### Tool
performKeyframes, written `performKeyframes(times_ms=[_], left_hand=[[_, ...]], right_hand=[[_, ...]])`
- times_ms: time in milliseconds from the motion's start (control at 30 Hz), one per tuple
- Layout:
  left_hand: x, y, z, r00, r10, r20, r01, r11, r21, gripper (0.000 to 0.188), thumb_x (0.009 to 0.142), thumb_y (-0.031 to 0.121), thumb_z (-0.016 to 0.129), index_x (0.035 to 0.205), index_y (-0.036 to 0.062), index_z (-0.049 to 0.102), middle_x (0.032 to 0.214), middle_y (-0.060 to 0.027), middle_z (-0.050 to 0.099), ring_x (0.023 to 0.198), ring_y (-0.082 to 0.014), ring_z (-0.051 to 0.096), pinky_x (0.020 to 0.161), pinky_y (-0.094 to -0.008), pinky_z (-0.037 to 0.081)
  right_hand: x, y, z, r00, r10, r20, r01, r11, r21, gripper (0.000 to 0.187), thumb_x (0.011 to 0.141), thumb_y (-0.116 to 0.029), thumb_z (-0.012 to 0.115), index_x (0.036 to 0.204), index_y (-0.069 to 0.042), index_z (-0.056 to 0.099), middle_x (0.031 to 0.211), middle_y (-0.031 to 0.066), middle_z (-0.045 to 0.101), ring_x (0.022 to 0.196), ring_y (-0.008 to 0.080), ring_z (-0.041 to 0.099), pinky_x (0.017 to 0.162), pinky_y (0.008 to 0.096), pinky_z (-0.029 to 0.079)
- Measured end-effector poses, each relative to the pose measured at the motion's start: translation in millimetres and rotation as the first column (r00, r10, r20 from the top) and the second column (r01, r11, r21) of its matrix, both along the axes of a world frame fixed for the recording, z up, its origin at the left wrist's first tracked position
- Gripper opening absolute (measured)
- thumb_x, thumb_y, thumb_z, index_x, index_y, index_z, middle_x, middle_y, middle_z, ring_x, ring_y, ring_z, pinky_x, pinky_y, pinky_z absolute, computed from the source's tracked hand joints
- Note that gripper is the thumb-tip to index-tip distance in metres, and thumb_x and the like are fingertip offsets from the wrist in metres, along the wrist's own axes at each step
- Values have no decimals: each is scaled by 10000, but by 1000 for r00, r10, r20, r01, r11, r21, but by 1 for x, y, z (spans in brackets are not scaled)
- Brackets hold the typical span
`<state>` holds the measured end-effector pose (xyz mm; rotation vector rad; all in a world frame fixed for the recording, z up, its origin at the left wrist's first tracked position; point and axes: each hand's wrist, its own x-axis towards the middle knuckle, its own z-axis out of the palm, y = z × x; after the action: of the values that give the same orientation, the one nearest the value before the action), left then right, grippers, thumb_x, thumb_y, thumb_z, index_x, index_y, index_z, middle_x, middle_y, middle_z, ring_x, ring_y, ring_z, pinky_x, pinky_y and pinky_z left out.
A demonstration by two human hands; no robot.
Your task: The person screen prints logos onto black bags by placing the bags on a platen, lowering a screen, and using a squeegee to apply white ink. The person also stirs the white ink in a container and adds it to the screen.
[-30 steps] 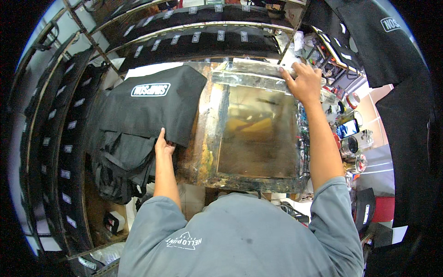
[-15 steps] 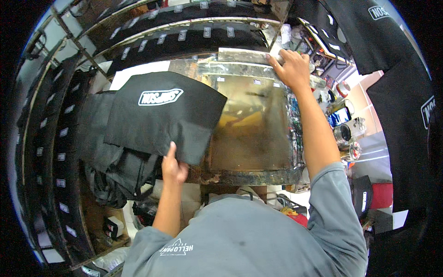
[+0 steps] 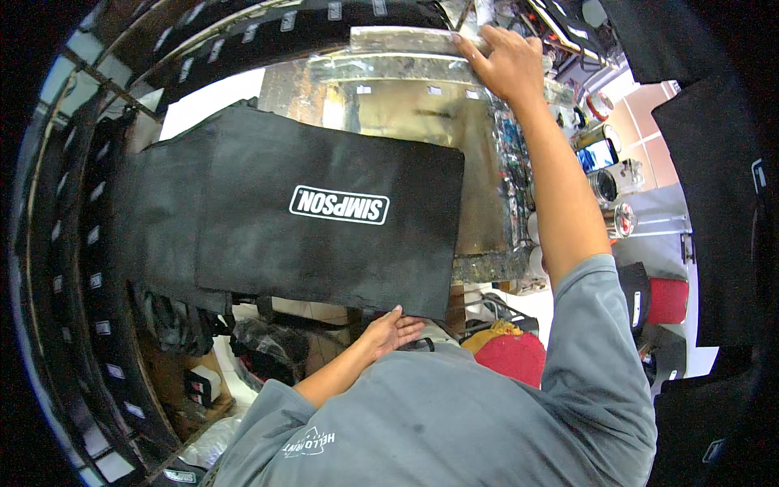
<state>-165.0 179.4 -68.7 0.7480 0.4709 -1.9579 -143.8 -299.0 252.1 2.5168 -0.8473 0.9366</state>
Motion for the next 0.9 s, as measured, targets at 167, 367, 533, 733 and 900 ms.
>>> performKeyframes(times_ms=[167, 367, 533, 733, 900], left_hand=[[-6, -16, 3, 986, 154, -56, -154, 988, 10, 284, 1030, 247, 679, 1133, -3, 593, 1160, -142, 659, 1157, -278, 644, 1104, -428, 516], [-36, -53, 26, 999, -3, -36, 3, 1000, -14, 337, 1039, 220, 662, 1151, -94, 609, 1165, -237, 691, 1100, -276, 701, 997, -355, 592], [-63, -44, 35, 976, -174, -129, 170, 984, -44, 469, 1053, 315, 634, 1211, -120, 561, 1220, -256, 673, 1161, -286, 687, 1069, -365, 559], [-39, -44, 58, 480, -675, 560, 867, 462, -186, 592, 1015, 475, 658, 1251, -68, 675, 1158, -185, 739, 1067, -269, 721, 973, -348, 572], [80, -139, 207, -396, 534, 747, 631, 749, -201, 386, 849, 370, 830, 1044, 50, 738, 890, -93, 716, 851, -312, 674, 815, -420, 540]], right_hand=[[-4, 9, 7, 993, 72, 97, -82, 991, 101, 619, 905, -646, 613, 730, -56, 678, 752, 176, 688, 774, 376, 667, 782, 501, 438], [-1, 7, 4, 993, 82, 89, -86, 995, 45, 598, 908, -635, 608, 731, -68, 669, 778, 166, 704, 810, 380, 672, 791, 526, 437], [-4, 9, 8, 996, 61, 60, -67, 992, 105, 579, 920, -615, 607, 712, -76, 655, 783, 162, 706, 835, 379, 675, 822, 543, 432], [2, 10, -1, 989, 115, 90, -125, 986, 111, 578, 920, -614, 624, 704, -78, 647, 814, 156, 706, 840, 361, 657, 821, 519, 405], [-13, 19, 9, 996, 73, 43, -78, 989, 127, 577, 920, -619, 609, 731, -76, 656, 797, 155, 690, 824, 360, 643, 813, 508, 388]])
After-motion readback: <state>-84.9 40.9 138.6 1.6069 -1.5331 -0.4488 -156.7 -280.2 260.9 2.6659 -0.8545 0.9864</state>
